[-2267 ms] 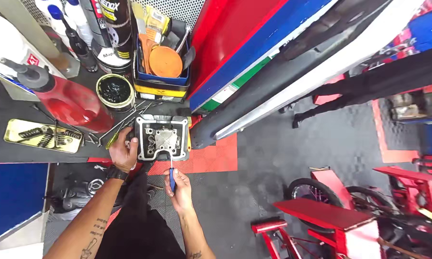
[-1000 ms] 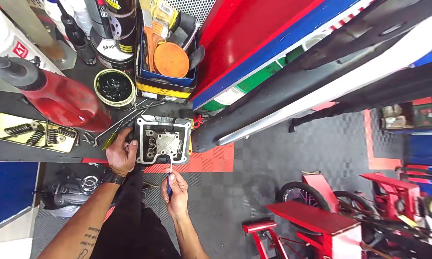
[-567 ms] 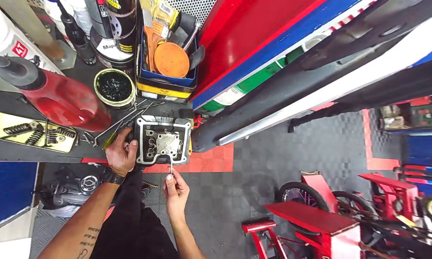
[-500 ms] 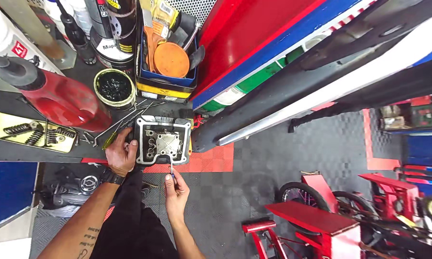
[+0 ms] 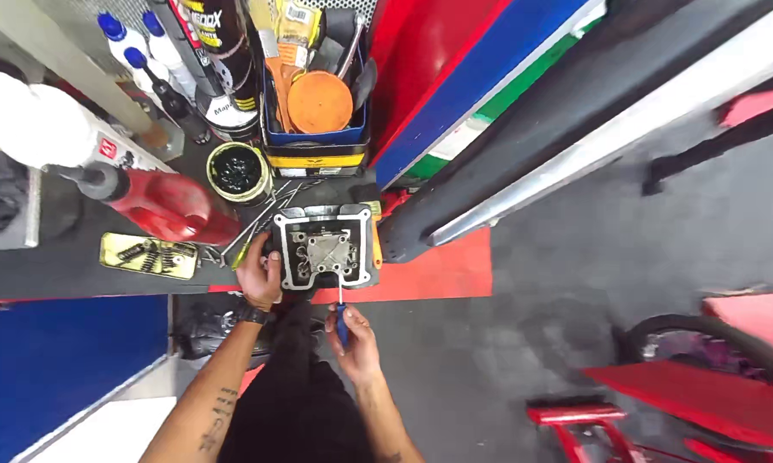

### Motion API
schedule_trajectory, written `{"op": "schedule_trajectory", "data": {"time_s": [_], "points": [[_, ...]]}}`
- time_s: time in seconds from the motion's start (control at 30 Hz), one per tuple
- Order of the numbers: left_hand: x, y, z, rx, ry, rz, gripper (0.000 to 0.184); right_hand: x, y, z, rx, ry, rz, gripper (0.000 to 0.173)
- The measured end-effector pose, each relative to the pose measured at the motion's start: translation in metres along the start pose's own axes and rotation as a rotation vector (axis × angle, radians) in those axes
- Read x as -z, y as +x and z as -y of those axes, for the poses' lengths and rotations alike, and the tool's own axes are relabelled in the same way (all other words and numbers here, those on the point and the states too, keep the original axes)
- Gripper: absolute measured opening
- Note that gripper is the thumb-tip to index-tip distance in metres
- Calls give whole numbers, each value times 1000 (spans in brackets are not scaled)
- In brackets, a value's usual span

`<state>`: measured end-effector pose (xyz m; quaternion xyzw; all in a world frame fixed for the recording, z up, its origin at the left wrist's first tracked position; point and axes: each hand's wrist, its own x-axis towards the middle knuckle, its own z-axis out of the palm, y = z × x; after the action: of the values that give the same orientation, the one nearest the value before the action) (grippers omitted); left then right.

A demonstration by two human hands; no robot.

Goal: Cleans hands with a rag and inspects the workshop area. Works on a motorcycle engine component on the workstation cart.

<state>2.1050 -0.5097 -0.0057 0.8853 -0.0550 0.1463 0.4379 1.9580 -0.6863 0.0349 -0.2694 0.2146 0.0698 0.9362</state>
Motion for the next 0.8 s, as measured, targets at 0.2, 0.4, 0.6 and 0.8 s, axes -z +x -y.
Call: {"op": "schedule_trajectory", "data": {"time_s": [0.2,0.4,0.6,0.8], "points": [[0,1,-4,-4,-10,20,58,-1,2,-1,-62,105,87,44],[-1,2,-4,-17,-60,33,59,3,4,1,-96,76,142,49],[-2,1,-5,-37,-51,20,60,4,3,8,-66,54,122,40],[-3,2,-5,-35,-88,14,58,-1,0,8,6,-18,24,35]]}}
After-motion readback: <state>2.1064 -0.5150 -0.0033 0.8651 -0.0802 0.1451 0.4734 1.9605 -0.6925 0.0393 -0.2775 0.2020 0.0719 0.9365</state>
